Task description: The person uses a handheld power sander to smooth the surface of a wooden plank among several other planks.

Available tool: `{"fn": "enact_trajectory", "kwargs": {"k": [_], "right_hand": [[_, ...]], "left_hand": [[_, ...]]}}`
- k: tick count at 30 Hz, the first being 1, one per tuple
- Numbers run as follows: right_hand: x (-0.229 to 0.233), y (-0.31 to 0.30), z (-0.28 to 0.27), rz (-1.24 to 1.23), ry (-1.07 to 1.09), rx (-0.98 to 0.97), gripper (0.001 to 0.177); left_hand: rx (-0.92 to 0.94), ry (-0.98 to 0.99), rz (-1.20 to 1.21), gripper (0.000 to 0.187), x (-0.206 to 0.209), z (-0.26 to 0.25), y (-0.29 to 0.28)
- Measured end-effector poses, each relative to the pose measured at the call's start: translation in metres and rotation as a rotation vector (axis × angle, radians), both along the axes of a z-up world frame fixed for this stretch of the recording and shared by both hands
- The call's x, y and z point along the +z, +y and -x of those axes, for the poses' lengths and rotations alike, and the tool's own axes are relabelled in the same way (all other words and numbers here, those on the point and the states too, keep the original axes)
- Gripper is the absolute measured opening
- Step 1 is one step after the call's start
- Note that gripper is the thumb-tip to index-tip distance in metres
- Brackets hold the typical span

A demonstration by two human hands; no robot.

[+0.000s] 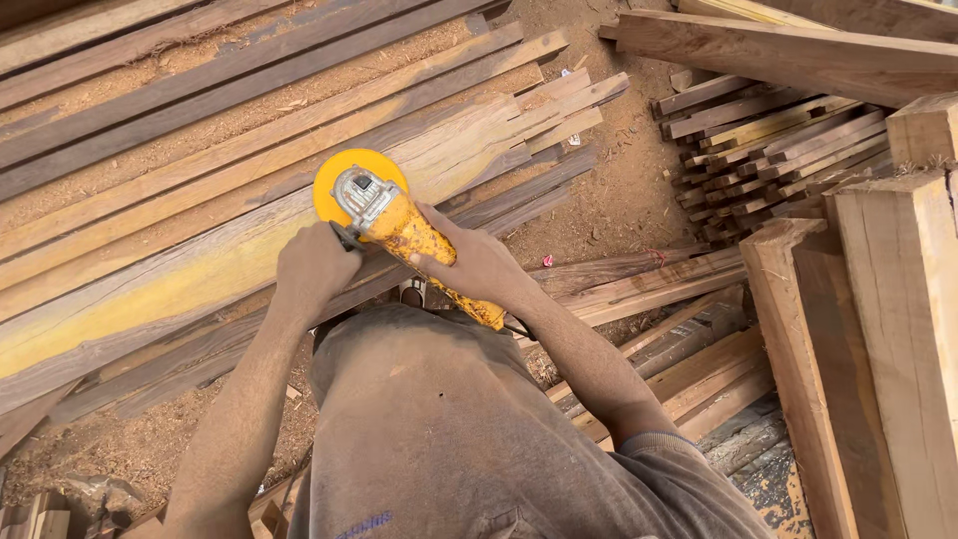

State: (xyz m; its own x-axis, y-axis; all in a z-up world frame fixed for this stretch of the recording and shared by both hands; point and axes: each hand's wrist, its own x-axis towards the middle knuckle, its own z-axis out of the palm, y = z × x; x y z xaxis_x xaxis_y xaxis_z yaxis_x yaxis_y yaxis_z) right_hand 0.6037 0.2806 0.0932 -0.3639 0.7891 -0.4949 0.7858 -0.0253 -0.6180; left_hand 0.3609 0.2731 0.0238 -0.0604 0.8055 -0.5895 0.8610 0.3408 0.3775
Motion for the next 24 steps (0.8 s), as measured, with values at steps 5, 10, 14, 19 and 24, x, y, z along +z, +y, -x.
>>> {"fn": "enact_trajectory", "kwargs": {"k": [5, 10, 14, 19, 24], "right_hand": [[-0.001, 0.011, -0.011, -0.027, -0.008, 0.020, 0.085], [-0.011, 0.018, -0.089, -0.122, -0.050, -0.232, 0.081], [-0.019, 0.026, -0.131, -0.219, -0.023, -0.393, 0.077], [-0.016, 0.006, -0.139, -0.114, -0.108, -0.533, 0.078], [-0.010, -0.034, -0.093, -0.116, -0.016, -0.523, 0.079]], "left_hand": [[-0.049, -0.028, -0.086, 0.032, -0.006, -0.012, 0.018], [-0.283, -0.104, -0.172, 0.028, -0.036, -0.096, 0.083], [-0.427, -0.145, -0.247, 0.027, -0.045, -0.162, 0.139], [-0.566, -0.135, -0.273, 0.027, -0.043, -0.191, 0.144], [-0.477, -0.127, -0.180, 0.024, -0.034, -0.126, 0.082]]}}
